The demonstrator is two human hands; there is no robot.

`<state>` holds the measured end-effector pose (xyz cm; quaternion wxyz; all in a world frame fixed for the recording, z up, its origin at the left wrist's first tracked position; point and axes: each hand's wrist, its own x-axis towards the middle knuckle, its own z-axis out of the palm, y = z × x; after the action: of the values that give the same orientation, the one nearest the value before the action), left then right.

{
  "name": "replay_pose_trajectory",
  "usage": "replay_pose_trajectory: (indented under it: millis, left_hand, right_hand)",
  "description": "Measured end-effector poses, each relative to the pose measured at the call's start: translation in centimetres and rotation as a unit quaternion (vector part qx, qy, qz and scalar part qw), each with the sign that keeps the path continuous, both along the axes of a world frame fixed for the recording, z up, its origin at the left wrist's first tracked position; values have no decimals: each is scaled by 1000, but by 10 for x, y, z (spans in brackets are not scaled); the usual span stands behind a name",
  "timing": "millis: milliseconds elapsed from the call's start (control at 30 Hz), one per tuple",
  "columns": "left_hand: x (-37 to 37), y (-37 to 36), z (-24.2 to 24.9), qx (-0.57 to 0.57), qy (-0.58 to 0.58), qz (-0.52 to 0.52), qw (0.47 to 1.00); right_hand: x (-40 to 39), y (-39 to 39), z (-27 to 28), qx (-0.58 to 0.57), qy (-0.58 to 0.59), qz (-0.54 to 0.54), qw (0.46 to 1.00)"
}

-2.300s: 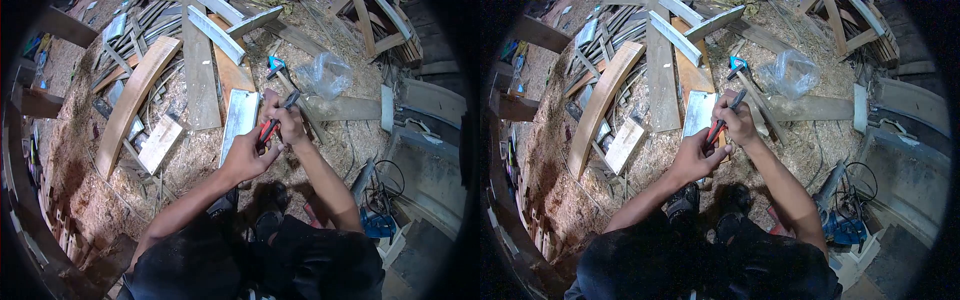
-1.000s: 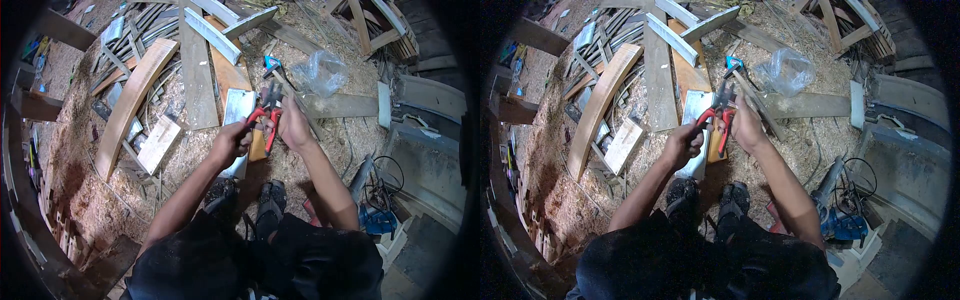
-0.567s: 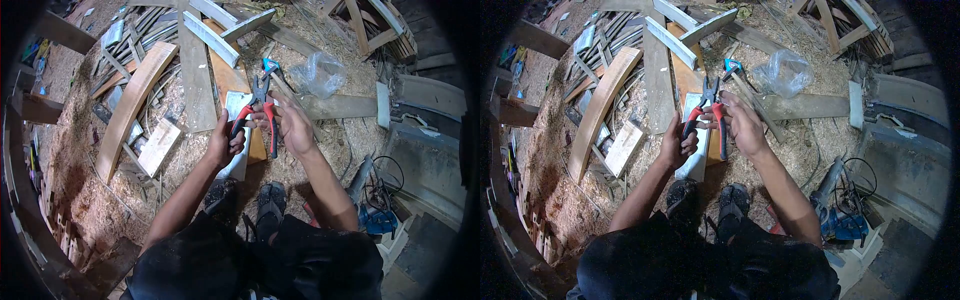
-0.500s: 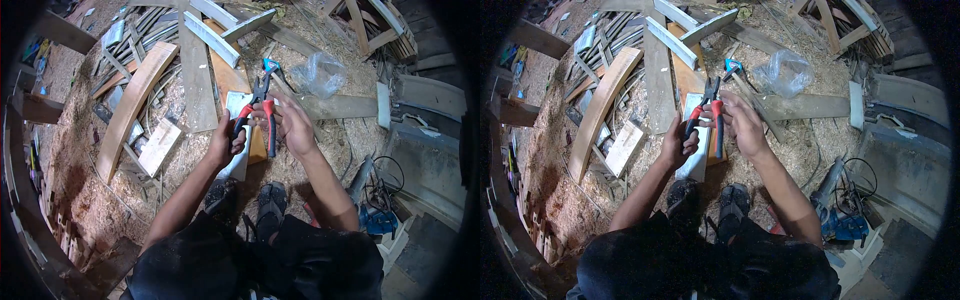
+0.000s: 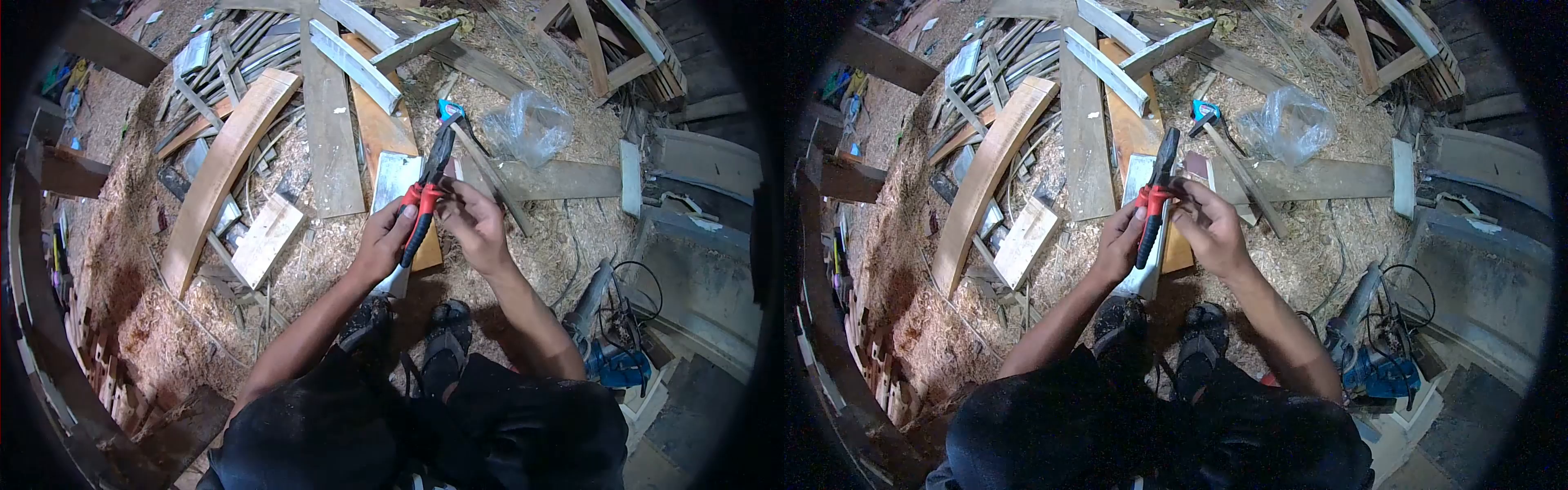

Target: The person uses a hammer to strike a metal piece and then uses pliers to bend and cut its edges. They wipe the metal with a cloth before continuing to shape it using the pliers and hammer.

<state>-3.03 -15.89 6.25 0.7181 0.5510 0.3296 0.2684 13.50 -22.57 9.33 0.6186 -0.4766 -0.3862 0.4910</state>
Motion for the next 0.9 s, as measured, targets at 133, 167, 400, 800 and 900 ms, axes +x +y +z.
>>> replay_pose_trajectory:
  millis: [133, 167, 400, 800, 900]
  left_hand:
    - [3, 2, 8, 81, -26, 19, 996]
    - [3, 2, 8, 90, -24, 18, 995]
    - [-1, 2, 9, 187, 4, -15, 982]
    - [0, 7, 17, 211, -29, -90, 973]
    - [-2, 7, 18, 208, -10, -109, 972]
  right_hand:
    - [-1, -4, -7, 25, 35, 10, 999]
    - [0, -3, -8, 29, 36, 6, 999]
    - [5, -6, -4, 8, 13, 30, 999]
    - [4, -8, 9, 51, 53, 36, 997]
    - [0, -6, 19, 59, -7, 24, 998]
